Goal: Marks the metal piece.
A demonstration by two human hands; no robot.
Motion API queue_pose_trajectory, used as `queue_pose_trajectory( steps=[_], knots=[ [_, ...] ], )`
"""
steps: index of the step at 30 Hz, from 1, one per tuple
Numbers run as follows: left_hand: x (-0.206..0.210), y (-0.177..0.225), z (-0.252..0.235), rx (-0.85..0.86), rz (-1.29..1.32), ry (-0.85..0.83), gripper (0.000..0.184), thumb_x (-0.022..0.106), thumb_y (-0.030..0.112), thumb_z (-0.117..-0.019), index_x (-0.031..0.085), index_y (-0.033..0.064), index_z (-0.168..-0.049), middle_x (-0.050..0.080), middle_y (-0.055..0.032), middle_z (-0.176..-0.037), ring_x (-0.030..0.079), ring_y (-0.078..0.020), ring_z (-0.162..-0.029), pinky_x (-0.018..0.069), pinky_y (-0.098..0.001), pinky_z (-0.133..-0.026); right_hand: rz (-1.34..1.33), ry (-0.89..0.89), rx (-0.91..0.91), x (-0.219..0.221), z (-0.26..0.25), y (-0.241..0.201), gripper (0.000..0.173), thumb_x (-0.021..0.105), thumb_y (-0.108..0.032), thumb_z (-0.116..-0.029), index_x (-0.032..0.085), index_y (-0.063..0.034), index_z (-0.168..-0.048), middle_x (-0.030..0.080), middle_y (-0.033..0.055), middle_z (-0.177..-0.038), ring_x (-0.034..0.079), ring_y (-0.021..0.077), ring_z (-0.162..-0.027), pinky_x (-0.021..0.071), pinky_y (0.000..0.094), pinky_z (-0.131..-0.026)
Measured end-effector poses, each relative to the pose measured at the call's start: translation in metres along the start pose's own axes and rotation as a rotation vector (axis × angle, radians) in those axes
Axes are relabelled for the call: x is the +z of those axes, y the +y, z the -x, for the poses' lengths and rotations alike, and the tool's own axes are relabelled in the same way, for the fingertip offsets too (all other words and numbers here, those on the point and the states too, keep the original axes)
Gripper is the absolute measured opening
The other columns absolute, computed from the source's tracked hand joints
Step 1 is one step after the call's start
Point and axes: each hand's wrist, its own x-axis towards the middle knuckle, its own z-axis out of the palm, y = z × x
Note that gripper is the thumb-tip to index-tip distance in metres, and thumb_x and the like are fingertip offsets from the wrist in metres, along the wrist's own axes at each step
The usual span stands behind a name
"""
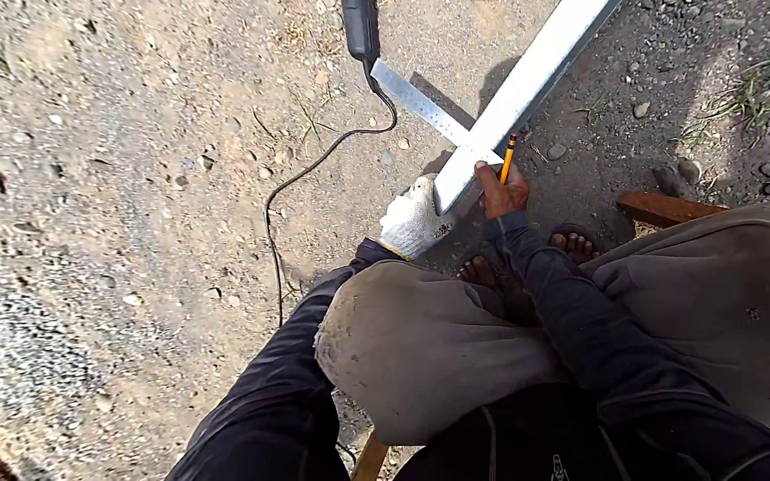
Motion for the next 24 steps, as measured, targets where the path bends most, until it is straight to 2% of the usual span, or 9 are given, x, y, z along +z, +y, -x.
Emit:
queue_pose_trajectory(
  steps=[2,4,8,10,12,15,17,22,24],
  knots=[
    [-0.009,0.008,0.006,0.033,0.042,-0.026,0.075,0.075,0.045,-0.083,0.049,0.0093,-0.144,0.068,-0.0242,-0.119,0.069,-0.0461,-0.1,0.0533,-0.0683,-0.079,-0.031,0.0,0.019,-0.002,0.002,0.001,0.029,0.071,-0.024,-0.0957,0.065,-0.0028,-0.113,0.054,0.0034,-0.067,0.047,0.0122,-0.047,0.0455,0.0317,-0.045],
    [-0.015,0.017,0.012,0.056,0.096,-0.042,0.076,0.075,0.04,-0.0847,0.046,0.0022,-0.144,0.066,-0.0292,-0.117,0.067,-0.0505,-0.099,0.0508,-0.0719,-0.079,-0.037,-0.023,0.019,-0.004,0.003,0.0,0.025,0.07,-0.025,-0.0966,0.063,-0.0036,-0.109,0.053,0.0025,-0.065,0.046,0.0114,-0.046,0.0453,0.0305,-0.044],
    [0.0,-0.006,0.002,0.169,0.178,0.097,0.102,0.081,0.035,-0.0756,0.025,0.0245,-0.161,0.061,-0.0182,-0.138,0.068,-0.0431,-0.109,0.054,-0.0701,-0.081,0.005,-0.032,-0.001,-0.003,0.0,0.0,0.025,0.07,-0.025,-0.097,0.063,-0.0022,-0.103,0.054,0.0039,-0.067,0.048,0.0135,-0.048,0.0479,0.0326,-0.047],
    [0.004,-0.012,0.0,0.324,0.257,0.148,0.111,0.08,0.036,-0.0727,0.017,0.0245,-0.164,0.047,-0.0134,-0.156,0.062,-0.0366,-0.124,0.0552,-0.0648,-0.09,0.01,-0.021,-0.01,-0.005,0.001,0.002,0.026,0.07,-0.026,-0.0969,0.064,-0.0022,-0.105,0.054,0.0041,-0.067,0.049,0.0137,-0.049,0.0479,0.0333,-0.048],
    [0.005,-0.008,-0.003,0.452,0.282,0.181,0.11,0.082,0.047,-0.0728,0.024,0.0217,-0.163,0.029,-0.0114,-0.168,0.059,-0.0341,-0.129,0.0564,-0.0599,-0.093,-0.016,-0.019,-0.028,-0.008,0.002,0.005,0.025,0.069,-0.025,-0.097,0.065,-0.0017,-0.104,0.055,0.0041,-0.067,0.049,0.0131,-0.05,0.0475,0.0331,-0.048],
    [0.004,0.008,-0.011,0.469,0.123,0.196,0.104,0.082,0.061,-0.0694,0.037,0.0332,-0.159,0.015,-0.0077,-0.172,0.063,-0.0345,-0.121,0.0599,-0.0583,-0.077,-0.062,-0.037,-0.028,-0.01,0.001,0.006,0.021,0.064,-0.024,-0.1005,0.064,-0.0025,-0.097,0.055,0.0035,-0.066,0.048,0.0123,-0.049,0.0472,0.0322,-0.048],
    [0.006,0.013,-0.015,0.459,0.054,0.206,0.095,0.079,0.061,-0.0731,0.039,0.0378,-0.157,0.015,-0.0086,-0.172,0.065,-0.0362,-0.115,0.0599,-0.0587,-0.07,-0.092,-0.045,-0.025,-0.011,-0.001,0.007,0.022,0.063,-0.023,-0.1017,0.064,-0.0031,-0.094,0.053,0.0028,-0.063,0.046,0.0118,-0.046,0.0452,0.0311,-0.045],
    [0.006,0.017,-0.014,0.429,-0.028,0.193,0.083,0.07,0.06,-0.0818,0.039,0.0405,-0.156,0.032,-0.013,-0.164,0.064,-0.0401,-0.115,0.0568,-0.0629,-0.072,-0.069,-0.029,-0.019,-0.012,0.0,0.003,0.024,0.065,-0.025,-0.1009,0.066,-0.0039,-0.09,0.053,0.002,-0.061,0.045,0.0112,-0.045,0.0427,0.0303,-0.044],
    [0.007,0.018,-0.014,0.441,-0.051,0.196,0.081,0.067,0.06,-0.0843,0.037,0.0395,-0.157,0.032,-0.0137,-0.165,0.064,-0.0406,-0.115,0.0566,-0.0631,-0.072,-0.047,-0.026,-0.019,-0.013,-0.001,0.003,0.025,0.066,-0.027,-0.1005,0.066,-0.0043,-0.09,0.053,0.002,-0.061,0.045,0.0112,-0.045,0.043,0.0303,-0.044]
  ],
)
